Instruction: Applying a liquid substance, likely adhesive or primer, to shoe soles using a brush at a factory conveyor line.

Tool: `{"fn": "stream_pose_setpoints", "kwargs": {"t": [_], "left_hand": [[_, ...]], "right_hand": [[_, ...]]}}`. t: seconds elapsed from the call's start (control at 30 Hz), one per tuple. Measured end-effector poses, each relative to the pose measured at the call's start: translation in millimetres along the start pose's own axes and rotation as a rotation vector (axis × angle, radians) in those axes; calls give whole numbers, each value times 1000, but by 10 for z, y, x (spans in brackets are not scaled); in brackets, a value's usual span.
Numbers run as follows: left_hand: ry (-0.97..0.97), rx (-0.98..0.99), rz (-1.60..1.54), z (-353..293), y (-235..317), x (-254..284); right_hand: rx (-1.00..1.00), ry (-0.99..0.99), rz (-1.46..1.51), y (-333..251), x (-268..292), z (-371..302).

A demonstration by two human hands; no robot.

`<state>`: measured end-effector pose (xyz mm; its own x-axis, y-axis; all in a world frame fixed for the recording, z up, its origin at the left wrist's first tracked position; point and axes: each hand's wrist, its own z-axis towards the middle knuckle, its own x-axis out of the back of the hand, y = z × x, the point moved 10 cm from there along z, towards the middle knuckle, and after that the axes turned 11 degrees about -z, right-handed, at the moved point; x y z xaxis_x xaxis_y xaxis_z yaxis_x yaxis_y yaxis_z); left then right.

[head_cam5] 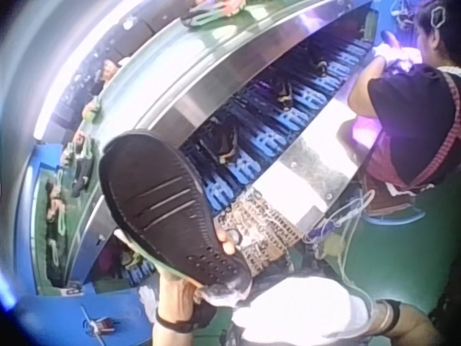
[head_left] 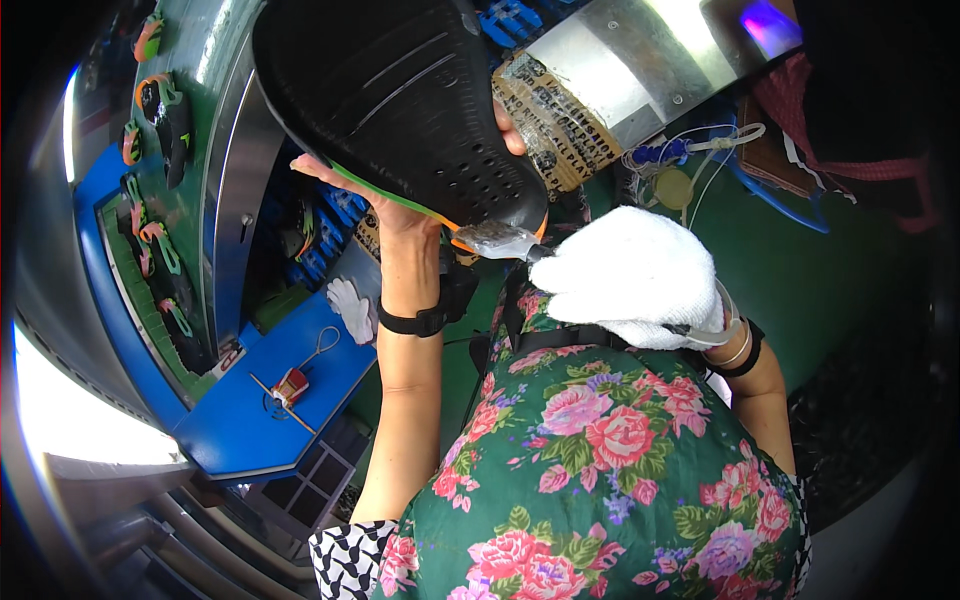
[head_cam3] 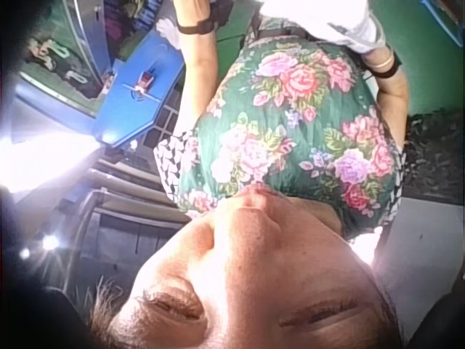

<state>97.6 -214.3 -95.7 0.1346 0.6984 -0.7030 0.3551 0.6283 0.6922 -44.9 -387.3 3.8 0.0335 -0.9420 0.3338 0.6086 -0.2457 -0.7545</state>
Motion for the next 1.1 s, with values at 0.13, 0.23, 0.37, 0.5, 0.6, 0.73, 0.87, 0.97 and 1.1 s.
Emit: {"fn": "stream_pose_setpoints", "kwargs": {"t": [0.13, 0.23, 0.37, 0.5, 0.6, 0.73, 0.87, 0.97, 1.1], "left_hand": [[83, 34, -31, 15, -54, -6], [-261, 165, -188, -32, -114, -377], [-253, 143, -166, -5, -72, -353], [-309, 116, -171, 9, -47, -419], [-360, 110, -211, 23, -53, -509], [-289, 131, -222, 22, -77, -491], [-222, 98, -170, 79, -54, -385], [-194, 115, -199, 60, -89, -297], [-346, 126, -242, 96, -100, -359]], "right_hand": [[15, -6, -16, 23, -38, -24], [18, -9, -12, -15, -48, -28], [-15, -23, -4, 2, 16, -54], [-13, 2, -14, 23, 50, -43], [-30, 1, -14, 36, 55, -11], [-116, 38, -51, 134, 65, 15], [-212, 39, 48, 222, 7, 32], [-362, 42, 410, 397, -61, -41], [-369, 92, 301, 421, 70, -3]]}}
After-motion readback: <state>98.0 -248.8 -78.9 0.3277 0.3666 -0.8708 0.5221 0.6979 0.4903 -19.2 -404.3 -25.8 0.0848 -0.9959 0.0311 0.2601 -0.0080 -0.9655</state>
